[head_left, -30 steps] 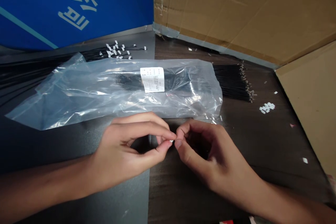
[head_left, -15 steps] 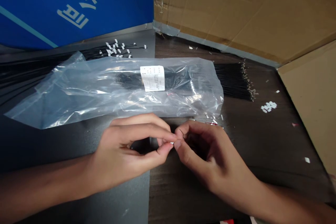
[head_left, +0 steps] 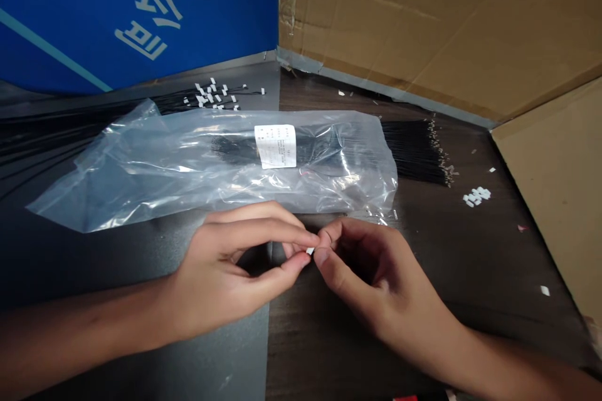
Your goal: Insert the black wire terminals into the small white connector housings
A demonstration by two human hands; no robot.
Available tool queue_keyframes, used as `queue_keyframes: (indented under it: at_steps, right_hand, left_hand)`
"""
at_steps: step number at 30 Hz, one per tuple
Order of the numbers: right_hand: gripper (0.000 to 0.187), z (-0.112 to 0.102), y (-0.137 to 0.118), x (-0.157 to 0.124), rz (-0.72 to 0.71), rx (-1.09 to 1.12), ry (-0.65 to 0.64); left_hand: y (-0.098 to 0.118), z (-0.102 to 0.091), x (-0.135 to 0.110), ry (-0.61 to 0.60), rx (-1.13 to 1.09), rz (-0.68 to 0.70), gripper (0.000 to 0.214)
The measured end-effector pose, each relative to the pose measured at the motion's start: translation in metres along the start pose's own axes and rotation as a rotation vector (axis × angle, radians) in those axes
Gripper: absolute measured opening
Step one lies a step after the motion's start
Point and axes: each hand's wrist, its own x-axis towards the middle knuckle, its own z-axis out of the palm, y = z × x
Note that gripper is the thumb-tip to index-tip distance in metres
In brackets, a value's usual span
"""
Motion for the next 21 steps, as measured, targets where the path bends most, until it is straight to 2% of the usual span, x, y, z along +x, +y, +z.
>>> queue_keyframes:
  at_steps: [4, 8, 12, 14, 18, 19, 21]
  right_hand:
    - [0.012, 0.000, 0.002, -0.001, 0.008, -0.009, 0.006]
    - [0.011, 0.001, 0.004, -0.001, -0.043, 0.005, 0.033]
    - [0.006, 0.002, 0.003, -0.002, -0.160, -0.136, 0.072]
    - [0.014, 0.002, 0.002, -0.004, -0.275, -0.272, 0.108]
    - [0.035, 0.002, -0.001, -0.015, -0.538, -0.427, 0.180]
    - [0.037, 0.001, -0.003, -0.018, -0.585, -0.451, 0.184]
    - [0.039, -0.001, -0.008, -0.024, -0.632, -0.512, 0.141]
  left_hand:
    - [0.001, -0.002, 0.003, -0.027, 0.005, -0.019, 0.027]
    - [-0.001, -0.002, 0.007, -0.047, -0.095, -0.133, 0.022]
    - [0.001, -0.003, 0.009, 0.031, -0.313, -0.281, 0.013]
    - [0.008, -0.006, 0.013, 0.097, -0.428, -0.366, 0.006]
    - [0.035, -0.031, 0.032, 0.280, -0.552, -0.520, 0.007]
    - [0.042, -0.042, 0.038, 0.332, -0.542, -0.529, 0.007]
    - [0.054, -0.067, 0.050, 0.400, -0.404, -0.446, 0.006]
